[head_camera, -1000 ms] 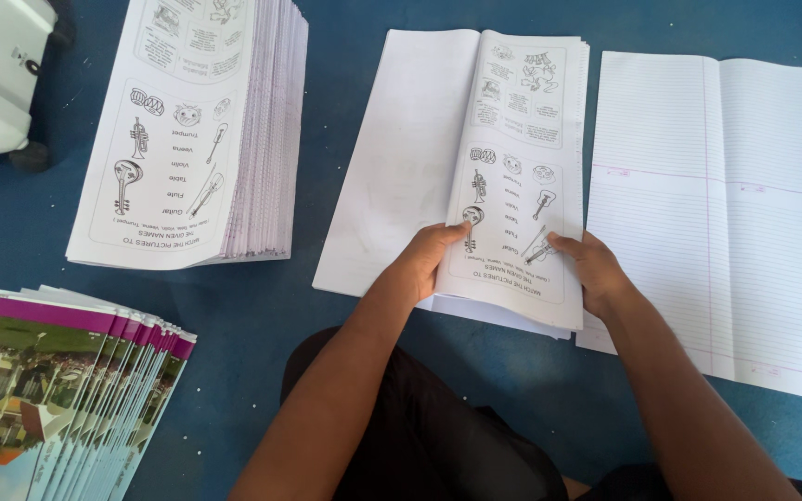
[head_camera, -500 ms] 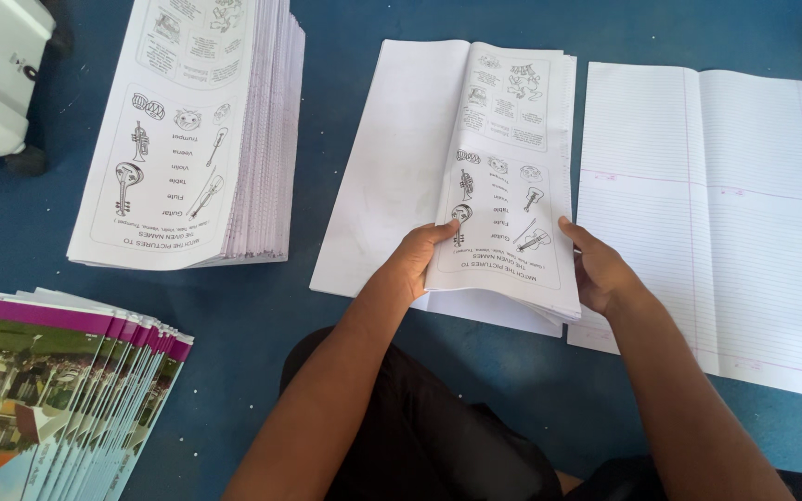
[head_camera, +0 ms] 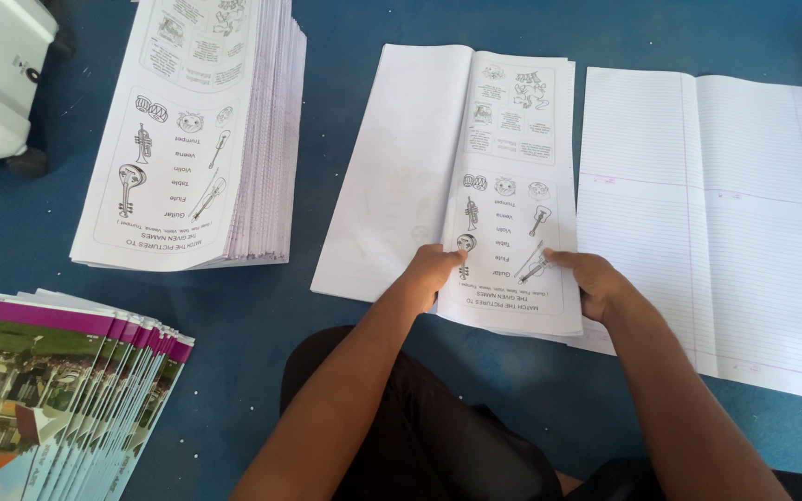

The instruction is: The person sits on the floor and repeatedly picks up a printed sheet, places it inside a lined notebook, and then removes it to place it on a growing stack. This cycle is repeated multiple times with different sheets.

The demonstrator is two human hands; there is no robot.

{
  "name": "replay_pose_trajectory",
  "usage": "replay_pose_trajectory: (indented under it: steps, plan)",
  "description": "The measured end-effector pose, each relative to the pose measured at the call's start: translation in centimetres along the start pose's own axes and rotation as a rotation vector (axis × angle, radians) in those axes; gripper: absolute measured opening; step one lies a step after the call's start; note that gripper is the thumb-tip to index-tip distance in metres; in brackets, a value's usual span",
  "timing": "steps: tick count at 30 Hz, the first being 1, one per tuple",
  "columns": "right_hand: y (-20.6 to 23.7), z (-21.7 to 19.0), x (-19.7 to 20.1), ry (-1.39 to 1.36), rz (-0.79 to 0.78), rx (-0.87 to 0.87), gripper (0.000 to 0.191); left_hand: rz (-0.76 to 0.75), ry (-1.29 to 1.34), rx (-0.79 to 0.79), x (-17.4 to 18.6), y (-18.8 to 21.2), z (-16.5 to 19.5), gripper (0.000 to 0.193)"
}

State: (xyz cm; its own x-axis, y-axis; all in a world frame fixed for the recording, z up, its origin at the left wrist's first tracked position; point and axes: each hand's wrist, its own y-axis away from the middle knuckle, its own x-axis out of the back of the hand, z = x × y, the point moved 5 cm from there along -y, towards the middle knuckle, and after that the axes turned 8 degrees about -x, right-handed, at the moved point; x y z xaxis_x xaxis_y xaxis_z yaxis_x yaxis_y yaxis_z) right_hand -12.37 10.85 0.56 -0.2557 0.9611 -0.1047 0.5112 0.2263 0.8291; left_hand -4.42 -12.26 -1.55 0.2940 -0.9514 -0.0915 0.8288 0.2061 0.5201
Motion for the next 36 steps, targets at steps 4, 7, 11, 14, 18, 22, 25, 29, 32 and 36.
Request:
replay_pose_trajectory:
  steps: [4, 7, 11, 14, 18, 22, 25, 29, 32, 36]
  plan:
    - [0.4, -0.6, 0.3, 0.088, 0.021, 0.067, 0.054, -0.026, 0.121, 0.049, -0.3, 0.0, -0.1, 0.048]
    - [1.1, -1.1, 0.0, 0.119, -0.035, 0.150, 0.056, -0.015, 0.218, 0.065, -0.2, -0.3, 0.1, 0.050]
    - [1.5, -1.1, -0.3, 0.125, -0.098, 0.200, 0.058, 0.010, 0.360, 0.050, 0.1, -0.6, 0.4, 0.050]
    - [1.0, -0.6, -0.5, 0.082, -0.114, 0.193, 0.060, 0.049, 0.225, 0.022, 0.5, -0.6, 0.2, 0.043]
    - [-0.2, 0.5, -0.1, -0.033, -0.042, 0.098, 0.060, -0.013, 0.192, -0.003, 0.2, -0.5, 0.2, 0.039]
    - [-0.7, 1.3, 0.1, -0.077, -0.074, -0.018, 0.059, -0.013, 0.121, 0.019, 0.2, -0.3, -0.1, 0.038]
    - [-0.6, 0.9, 0.3, 0.028, -0.024, -0.008, 0.057, -0.002, 0.092, 0.012, 0.3, -0.2, -0.1, 0.039]
    - [-0.2, -0.1, 0.0, 0.127, 0.045, 0.102, 0.054, 0.014, 0.043, 0.023, 0.3, -0.1, -0.1, 0.040]
    - [0.4, -0.6, -0.1, 0.175, 0.070, 0.172, 0.054, -0.005, 0.109, 0.014, 0.2, 0.0, 0.3, 0.040]
    - [1.1, -1.2, 0.0, 0.274, 0.110, 0.246, 0.051, -0.056, 0.181, -0.051, 0.0, 0.1, 1.2, 0.039]
